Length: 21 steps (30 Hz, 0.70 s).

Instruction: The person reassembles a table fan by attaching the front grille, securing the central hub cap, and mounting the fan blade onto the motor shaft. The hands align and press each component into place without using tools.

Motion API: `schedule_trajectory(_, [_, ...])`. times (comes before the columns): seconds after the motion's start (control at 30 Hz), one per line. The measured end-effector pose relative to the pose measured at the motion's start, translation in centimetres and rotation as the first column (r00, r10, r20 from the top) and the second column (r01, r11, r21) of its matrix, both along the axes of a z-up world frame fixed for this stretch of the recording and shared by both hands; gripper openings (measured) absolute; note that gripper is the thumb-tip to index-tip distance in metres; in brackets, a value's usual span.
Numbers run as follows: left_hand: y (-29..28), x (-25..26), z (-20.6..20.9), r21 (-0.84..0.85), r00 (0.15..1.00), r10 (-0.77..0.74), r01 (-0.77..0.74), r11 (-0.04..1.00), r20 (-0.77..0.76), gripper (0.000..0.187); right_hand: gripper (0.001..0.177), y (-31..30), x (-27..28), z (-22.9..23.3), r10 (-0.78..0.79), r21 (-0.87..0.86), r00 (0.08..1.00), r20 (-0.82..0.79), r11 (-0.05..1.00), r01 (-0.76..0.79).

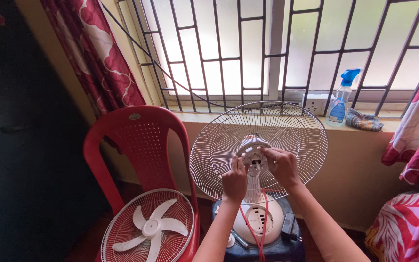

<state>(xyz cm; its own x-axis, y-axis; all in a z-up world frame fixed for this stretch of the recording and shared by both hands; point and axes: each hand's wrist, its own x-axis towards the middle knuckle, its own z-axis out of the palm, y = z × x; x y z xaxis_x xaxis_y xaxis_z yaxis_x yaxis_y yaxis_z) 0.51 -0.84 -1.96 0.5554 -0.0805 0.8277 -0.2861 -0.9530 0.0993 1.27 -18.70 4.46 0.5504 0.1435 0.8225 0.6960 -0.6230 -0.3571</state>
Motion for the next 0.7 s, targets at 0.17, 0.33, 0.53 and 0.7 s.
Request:
schedule_trajectory(0.17, [0.3, -0.4, 0.6, 0.023, 0.999, -0.002, 0.001, 1.0, 0.046, 0.029, 0.016, 0.2, -0.5, 0.5, 0.0, 0.022, 1.0, 0.015, 1.0, 0.0])
schedule_trajectory(0.33, [0.8, -0.5, 0.9, 0.012, 0.998, -0.048, 0.048, 0.999, 0.043, 0.032, 0.018, 0.2, -0.6, 0.4, -0.017, 0.021, 1.0, -0.02, 1.0, 0.017])
schedule_trajectory(0.53, [0.0, -0.4, 0.8, -0.062, 0.998, -0.058, 0.057, 0.996, -0.017, 0.039, 0.017, 0.3, -0.3, 0.1, -0.003, 0.031, 1.0, 0.007, 1.0, 0.003])
schedule_trajectory(0.7, [-0.1, -0.6, 0.3, -0.08, 1.0, -0.029, 0.029, 0.996, 0.0, 0.036, 0.018, 0.4, -0.9, 0.0, -0.018, 0.06, 0.999, 0.043, 0.998, 0.016])
